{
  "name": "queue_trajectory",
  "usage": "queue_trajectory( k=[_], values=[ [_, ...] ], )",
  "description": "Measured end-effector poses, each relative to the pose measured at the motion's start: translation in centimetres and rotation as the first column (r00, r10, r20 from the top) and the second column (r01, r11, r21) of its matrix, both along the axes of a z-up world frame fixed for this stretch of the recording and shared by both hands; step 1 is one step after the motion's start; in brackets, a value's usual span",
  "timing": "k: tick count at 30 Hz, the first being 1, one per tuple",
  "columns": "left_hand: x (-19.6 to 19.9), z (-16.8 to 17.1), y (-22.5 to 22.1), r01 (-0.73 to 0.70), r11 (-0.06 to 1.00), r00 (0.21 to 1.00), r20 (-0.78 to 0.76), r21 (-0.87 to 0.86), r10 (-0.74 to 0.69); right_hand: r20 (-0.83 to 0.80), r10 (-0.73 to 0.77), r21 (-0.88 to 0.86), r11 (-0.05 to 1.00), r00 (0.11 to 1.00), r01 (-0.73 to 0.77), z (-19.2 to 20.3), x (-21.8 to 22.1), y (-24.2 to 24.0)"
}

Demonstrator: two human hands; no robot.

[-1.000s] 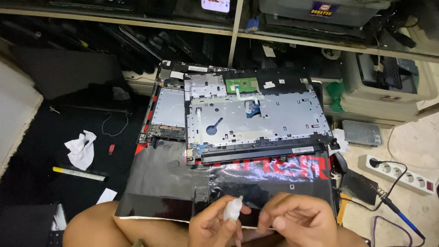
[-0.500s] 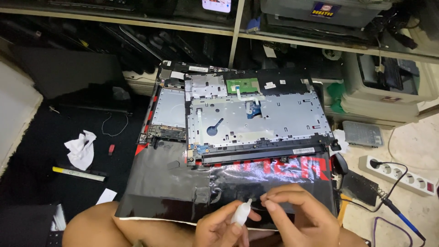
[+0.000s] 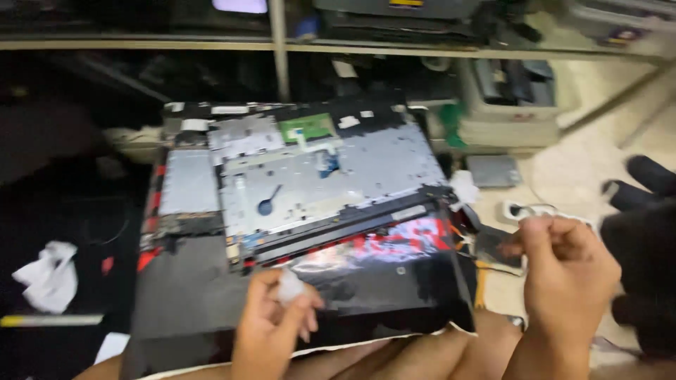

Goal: Applying adhesive to the internal frame and components of a laptop during a repair.

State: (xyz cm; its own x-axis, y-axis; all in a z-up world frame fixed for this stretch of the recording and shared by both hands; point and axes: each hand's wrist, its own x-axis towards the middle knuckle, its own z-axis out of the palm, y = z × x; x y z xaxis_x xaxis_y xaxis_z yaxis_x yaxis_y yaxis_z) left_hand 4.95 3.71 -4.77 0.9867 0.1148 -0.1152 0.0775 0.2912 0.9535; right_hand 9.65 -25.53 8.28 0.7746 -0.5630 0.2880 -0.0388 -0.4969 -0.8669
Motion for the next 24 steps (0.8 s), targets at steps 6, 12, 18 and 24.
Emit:
queue_trajectory(
  k=[6, 12, 18, 24],
  values=[
    [1.7, 4.1, -0.1, 0.137, 0.968, 0.956, -0.285, 0.210, -0.073, -0.299, -0.022, -0.246, 0.968, 0.954, -0.055, -8.6, -0.3, -13.5],
    [1.9, 5.4, -1.8, 0.063, 0.972, 0.956, -0.294, 0.227, 0.006, -0.589, 0.014, -0.060, 0.996, 0.808, -0.061, -21.5, -2.4, -19.0],
    [2.9, 2.9, -1.6, 0.126, 0.976, 0.957, -0.280, 0.176, -0.073, -0.555, 0.073, -0.382, 0.862, 0.829, -0.332, -26.2, -1.1, -20.3],
    [3.3, 3.1, -1.1, 0.176, 0.917, 0.893, -0.451, 0.357, 0.004, -0.421, 0.364, -0.719, 0.425, 0.831, -0.550, -30.0, 3.9, -20.9]
  ],
)
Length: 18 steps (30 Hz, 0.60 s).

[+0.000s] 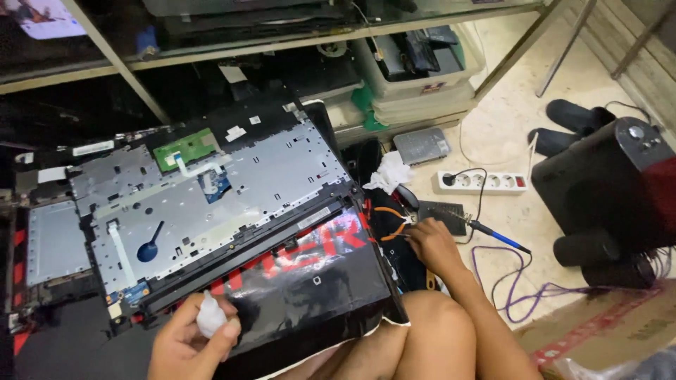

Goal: Applying adhesive to the internal frame and components of a laptop during a repair.

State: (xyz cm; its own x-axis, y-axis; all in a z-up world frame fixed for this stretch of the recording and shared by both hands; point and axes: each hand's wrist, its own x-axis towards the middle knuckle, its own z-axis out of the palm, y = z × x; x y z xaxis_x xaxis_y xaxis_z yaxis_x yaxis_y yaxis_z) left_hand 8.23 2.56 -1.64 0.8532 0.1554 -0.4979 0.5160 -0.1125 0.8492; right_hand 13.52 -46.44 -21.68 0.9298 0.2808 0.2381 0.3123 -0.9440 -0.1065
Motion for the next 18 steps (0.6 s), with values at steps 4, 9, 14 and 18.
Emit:
queue_trajectory(
  k=[4, 9, 14, 18],
  values=[
    [0.0, -1.1, 0.4, -0.042, 0.983, 0.998, 0.048, -0.178, 0.052, -0.045, -0.004, -0.042, 0.999, 0.999, 0.002, -1.7, 1.1, -0.1],
    [-0.3, -1.3, 0.6, 0.174, 0.901, 0.932, 0.362, -0.398, -0.020, 0.027, 0.002, 0.364, 0.931, 1.000, -0.012, 2.0, -0.1, 1.7],
    [0.1, -2.3, 0.8, 0.248, 0.907, 0.916, 0.388, -0.341, -0.104, -0.232, -0.401, 0.719, 0.543, 0.886, 0.433, 6.7, -1.9, 2.0],
    [0.3, -2.1, 0.7, 0.338, 0.867, 0.877, 0.458, -0.365, -0.148, -0.154, -0.256, 0.988, -0.065, 0.954, 0.141, 13.2, -2.6, 3.3]
  ],
)
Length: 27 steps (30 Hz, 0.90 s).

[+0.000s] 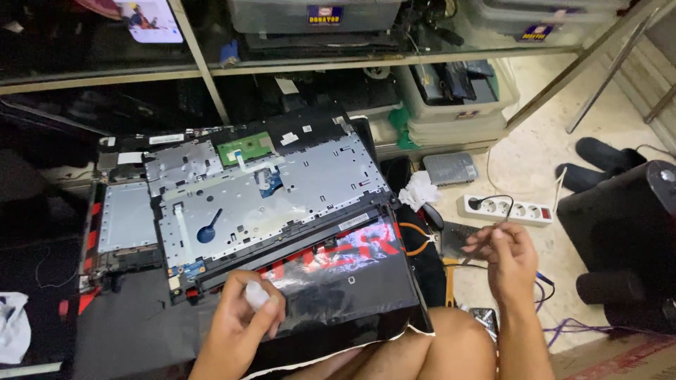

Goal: Applying adhesive to the internal frame and components of a laptop during a repair.

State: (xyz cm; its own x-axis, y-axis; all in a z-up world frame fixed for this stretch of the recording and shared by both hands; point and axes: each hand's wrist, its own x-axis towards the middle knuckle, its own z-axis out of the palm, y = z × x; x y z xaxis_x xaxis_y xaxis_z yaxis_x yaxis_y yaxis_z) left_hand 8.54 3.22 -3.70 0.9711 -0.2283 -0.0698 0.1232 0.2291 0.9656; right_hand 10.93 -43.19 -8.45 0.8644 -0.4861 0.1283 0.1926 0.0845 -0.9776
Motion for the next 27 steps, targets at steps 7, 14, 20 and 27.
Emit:
queue_trajectory(
  k=[7, 14, 20, 27],
  values=[
    [-0.2, -1.2, 0.5, -0.007, 0.993, 0.999, -0.049, 0.118, 0.012, 0.222, 0.313, -0.017, 0.948, 0.924, -0.317, 9.9, 0.3, 9.7],
    [0.1, 1.7, 0.2, -0.006, 0.978, 0.998, 0.067, 0.210, -0.008, 0.407, 0.495, 0.211, 0.767, 0.768, -0.606, 10.8, 3.6, 19.8],
    [0.0, 3.0, -0.1, -0.025, 0.976, 0.999, 0.034, 0.218, 0.018, 0.439, 0.396, -0.252, 0.916, 0.807, -0.312, 9.5, 1.9, 26.5],
    [0.0, 4.6, -0.4, -0.038, 0.969, 0.999, 0.044, 0.243, 0.028, 0.442, 0.338, -0.500, 0.862, 0.831, -0.085, 9.0, 0.1, 27.6]
  ],
)
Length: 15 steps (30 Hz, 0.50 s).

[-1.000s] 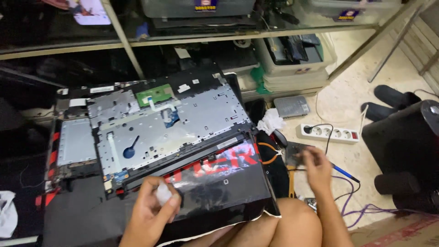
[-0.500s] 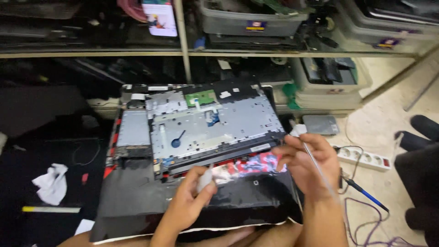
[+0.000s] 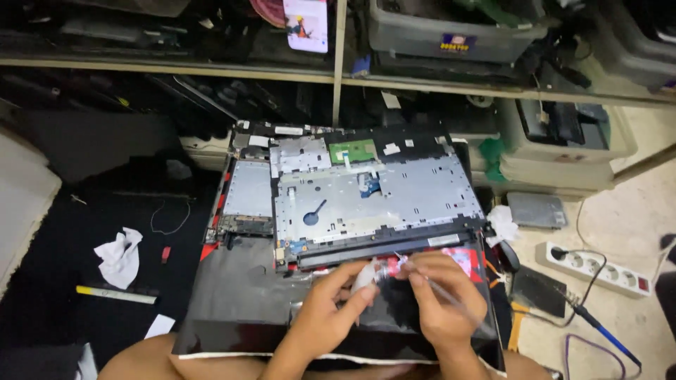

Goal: Applying adhesive to the internal frame and components of a laptop during a repair.

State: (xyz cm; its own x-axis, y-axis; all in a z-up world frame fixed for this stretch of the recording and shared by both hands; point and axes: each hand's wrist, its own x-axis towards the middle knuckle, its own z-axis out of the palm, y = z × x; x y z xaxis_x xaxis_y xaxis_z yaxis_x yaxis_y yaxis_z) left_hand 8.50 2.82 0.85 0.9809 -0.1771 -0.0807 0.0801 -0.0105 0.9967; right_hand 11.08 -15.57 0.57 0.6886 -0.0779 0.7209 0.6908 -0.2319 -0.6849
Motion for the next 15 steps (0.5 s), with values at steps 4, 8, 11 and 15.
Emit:
queue_trajectory(
  k=[4, 8, 11, 15],
  values=[
    [0.2, 0.2, 0.0, -0.025, 0.995, 0.998, -0.051, 0.101, 0.030, -0.119, 0.062, 0.135, 0.990, 0.991, -0.046, -0.5, -0.5, 0.5],
    [0.2, 0.1, -0.1, -0.060, 0.992, 0.998, -0.022, 0.114, 0.063, -0.015, 0.063, 0.050, 0.997, 0.998, -0.063, -0.3, -0.4, 0.6],
    [0.3, 0.3, 0.0, -0.045, 0.987, 0.999, 0.015, 0.153, 0.043, -0.013, 0.105, 0.032, 0.994, 0.994, -0.104, 0.0, -0.5, 0.8],
    [0.5, 0.3, 0.1, -0.005, 0.979, 0.997, 0.072, 0.204, -0.010, -0.010, 0.107, 0.099, 0.989, 0.994, -0.106, -0.7, -0.8, 1.1]
  ],
)
